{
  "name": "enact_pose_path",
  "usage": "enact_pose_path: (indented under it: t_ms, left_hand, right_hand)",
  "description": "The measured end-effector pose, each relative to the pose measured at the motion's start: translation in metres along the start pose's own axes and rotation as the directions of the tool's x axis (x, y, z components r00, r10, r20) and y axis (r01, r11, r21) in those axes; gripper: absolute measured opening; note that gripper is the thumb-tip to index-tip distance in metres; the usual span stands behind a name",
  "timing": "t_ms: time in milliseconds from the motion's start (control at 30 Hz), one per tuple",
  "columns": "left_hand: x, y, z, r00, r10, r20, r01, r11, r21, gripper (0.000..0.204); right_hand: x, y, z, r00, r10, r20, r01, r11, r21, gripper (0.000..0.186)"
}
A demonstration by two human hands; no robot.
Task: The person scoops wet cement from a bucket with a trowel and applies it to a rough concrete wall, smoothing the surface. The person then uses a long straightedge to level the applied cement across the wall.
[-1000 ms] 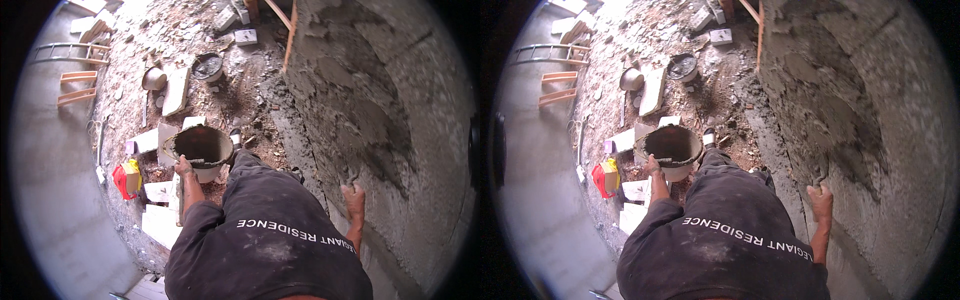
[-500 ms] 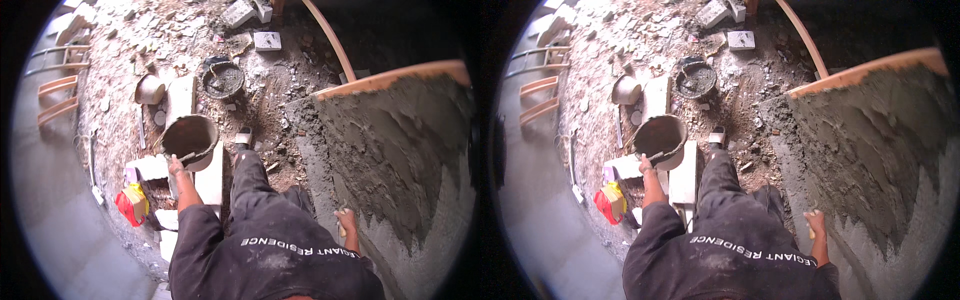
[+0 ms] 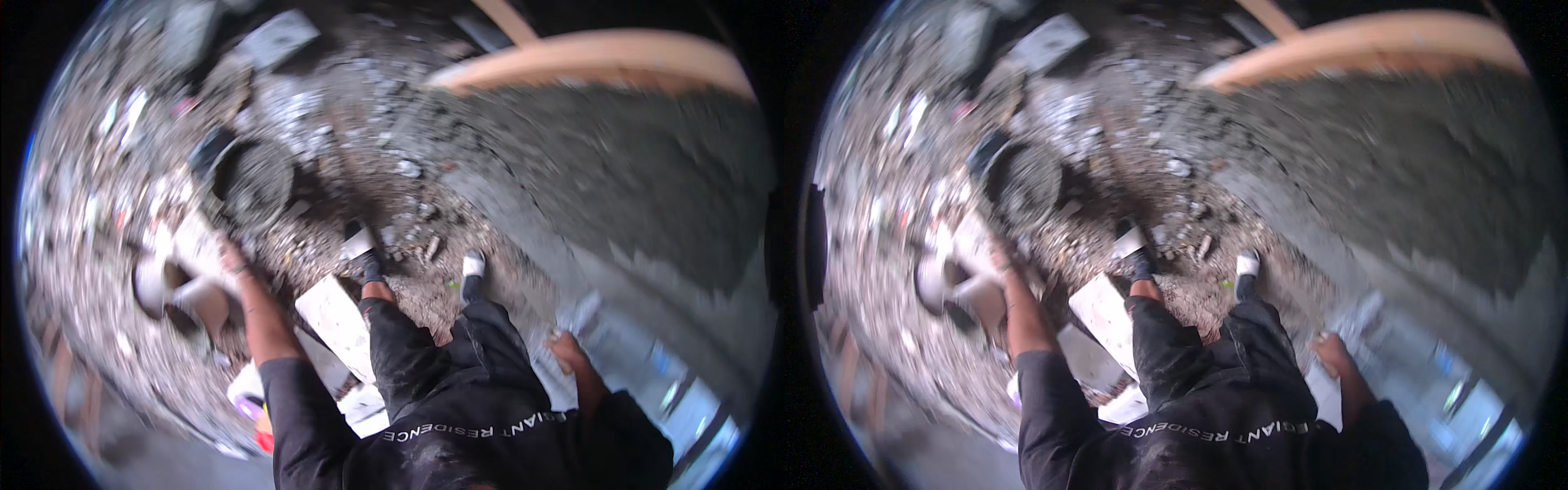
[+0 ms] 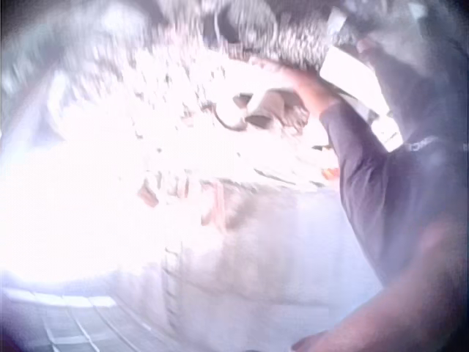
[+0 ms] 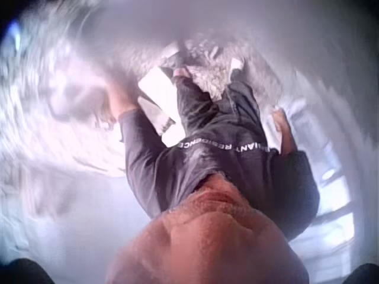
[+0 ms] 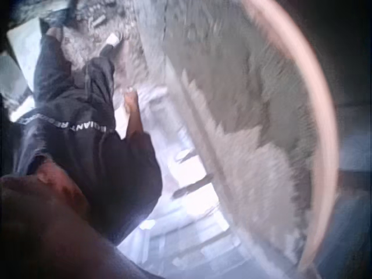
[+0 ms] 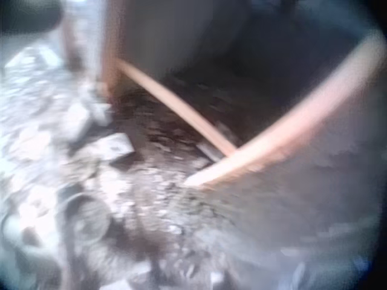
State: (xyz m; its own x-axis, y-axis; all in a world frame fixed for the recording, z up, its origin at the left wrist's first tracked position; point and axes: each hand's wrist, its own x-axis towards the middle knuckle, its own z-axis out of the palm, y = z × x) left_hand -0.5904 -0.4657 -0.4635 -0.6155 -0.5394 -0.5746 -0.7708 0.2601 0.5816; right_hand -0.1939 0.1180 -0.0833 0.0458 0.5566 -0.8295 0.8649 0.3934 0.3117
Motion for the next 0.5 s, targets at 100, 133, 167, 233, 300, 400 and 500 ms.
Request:
enact_pose_path:
  t_ms: [100, 133, 167, 233, 300, 400, 500]
  left_hand:
    - [0.012, 0.080, 0.048, 0.946, 0.000, 0.326, 0.219, 0.740, -0.636, 0.056]
    - [-0.003, 0.117, 0.071, 0.959, -0.069, 0.275, 0.258, 0.617, -0.743, 0.043]
    - [0.003, 0.123, 0.072, 0.935, -0.066, 0.348, 0.297, 0.680, -0.671, 0.041]
    - [0.015, 0.087, 0.067, 0.951, -0.071, 0.299, 0.240, 0.781, -0.576, 0.049]
    - [0.013, 0.065, 0.085, 0.968, -0.051, 0.245, 0.167, 0.860, -0.482, 0.058]
    - [0.009, 0.021, 0.082, 0.923, -0.090, 0.373, 0.252, 0.875, -0.413, 0.060]
    - [-0.070, 0.017, 0.109, 0.958, -0.177, 0.227, 0.254, 0.892, -0.375, 0.062]
  right_hand:
    - [-0.006, 0.059, 0.046, 0.990, 0.098, 0.104, -0.134, 0.884, 0.447, 0.027]
    - [-0.020, 0.059, 0.053, 0.982, 0.131, 0.137, -0.181, 0.861, 0.476, 0.027]
    - [-0.033, 0.061, 0.056, 0.972, 0.148, 0.181, -0.219, 0.844, 0.490, 0.027]
    - [-0.039, 0.106, 0.104, 0.963, 0.136, 0.232, -0.245, 0.798, 0.551, 0.030]
    - [-0.054, 0.108, 0.107, 0.947, 0.178, 0.266, -0.294, 0.814, 0.502, 0.018]
    - [-0.051, 0.172, 0.154, 0.945, -0.326, 0.024, 0.308, 0.911, 0.274, 0.021]
    - [-0.045, 0.210, 0.189, 0.935, 0.217, 0.282, -0.324, 0.846, 0.423, 0.027]
